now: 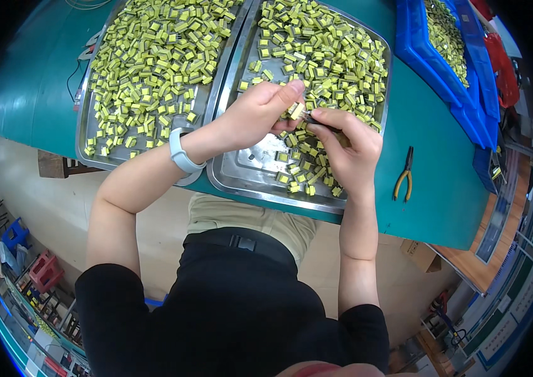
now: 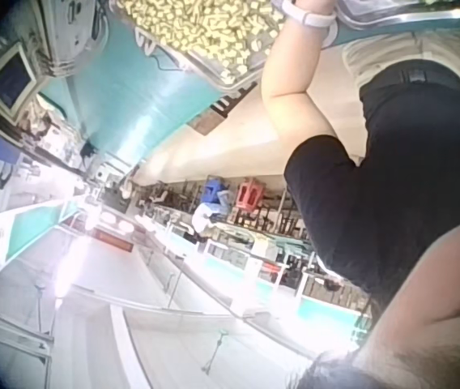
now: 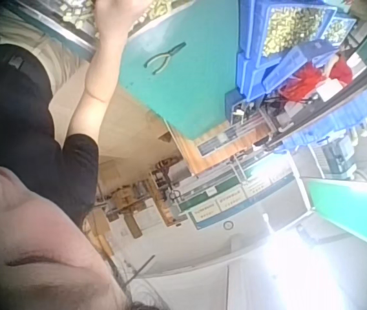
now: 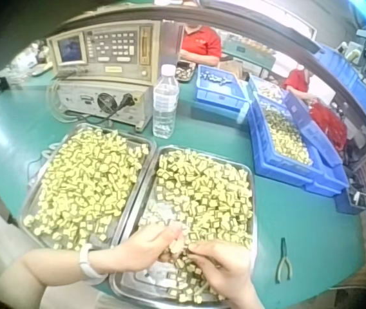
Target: Inspecting and sorting small yellow electronic components on metal trays.
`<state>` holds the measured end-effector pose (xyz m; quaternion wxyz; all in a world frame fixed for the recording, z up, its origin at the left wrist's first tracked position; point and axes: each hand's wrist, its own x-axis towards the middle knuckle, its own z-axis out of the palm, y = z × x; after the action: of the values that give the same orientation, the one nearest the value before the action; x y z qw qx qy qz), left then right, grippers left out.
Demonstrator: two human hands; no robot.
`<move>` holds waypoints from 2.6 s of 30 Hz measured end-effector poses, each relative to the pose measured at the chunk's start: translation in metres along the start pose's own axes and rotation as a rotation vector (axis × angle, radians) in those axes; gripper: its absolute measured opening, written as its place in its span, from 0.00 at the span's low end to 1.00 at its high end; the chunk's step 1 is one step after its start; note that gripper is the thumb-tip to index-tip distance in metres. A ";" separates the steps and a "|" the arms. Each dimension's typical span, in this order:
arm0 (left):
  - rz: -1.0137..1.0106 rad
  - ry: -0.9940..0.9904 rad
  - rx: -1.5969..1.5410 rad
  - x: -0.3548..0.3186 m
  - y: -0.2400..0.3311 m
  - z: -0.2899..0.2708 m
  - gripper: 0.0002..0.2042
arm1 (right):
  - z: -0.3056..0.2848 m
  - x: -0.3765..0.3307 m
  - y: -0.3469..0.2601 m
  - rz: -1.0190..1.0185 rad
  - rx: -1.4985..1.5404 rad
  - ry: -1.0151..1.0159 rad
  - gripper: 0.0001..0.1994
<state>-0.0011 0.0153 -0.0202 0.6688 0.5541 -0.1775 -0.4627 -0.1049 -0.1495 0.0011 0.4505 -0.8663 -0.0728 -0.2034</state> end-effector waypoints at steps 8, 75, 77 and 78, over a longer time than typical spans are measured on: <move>-0.023 0.044 0.005 0.001 0.001 0.000 0.23 | 0.000 -0.001 -0.001 0.043 -0.029 0.017 0.09; 0.364 0.055 0.201 -0.005 0.011 0.006 0.12 | 0.000 -0.006 0.004 0.311 0.530 0.115 0.17; 0.309 0.017 0.200 -0.008 0.013 0.007 0.13 | 0.000 -0.006 0.005 0.316 0.537 0.172 0.17; 0.254 -0.021 0.199 -0.009 0.014 0.008 0.14 | 0.001 -0.005 0.005 0.327 0.545 0.180 0.17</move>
<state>-0.0056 0.0175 -0.0028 0.6618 0.5860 -0.2980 -0.3603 -0.1079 -0.1517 -0.0052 0.6971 -0.6924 0.0558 -0.1772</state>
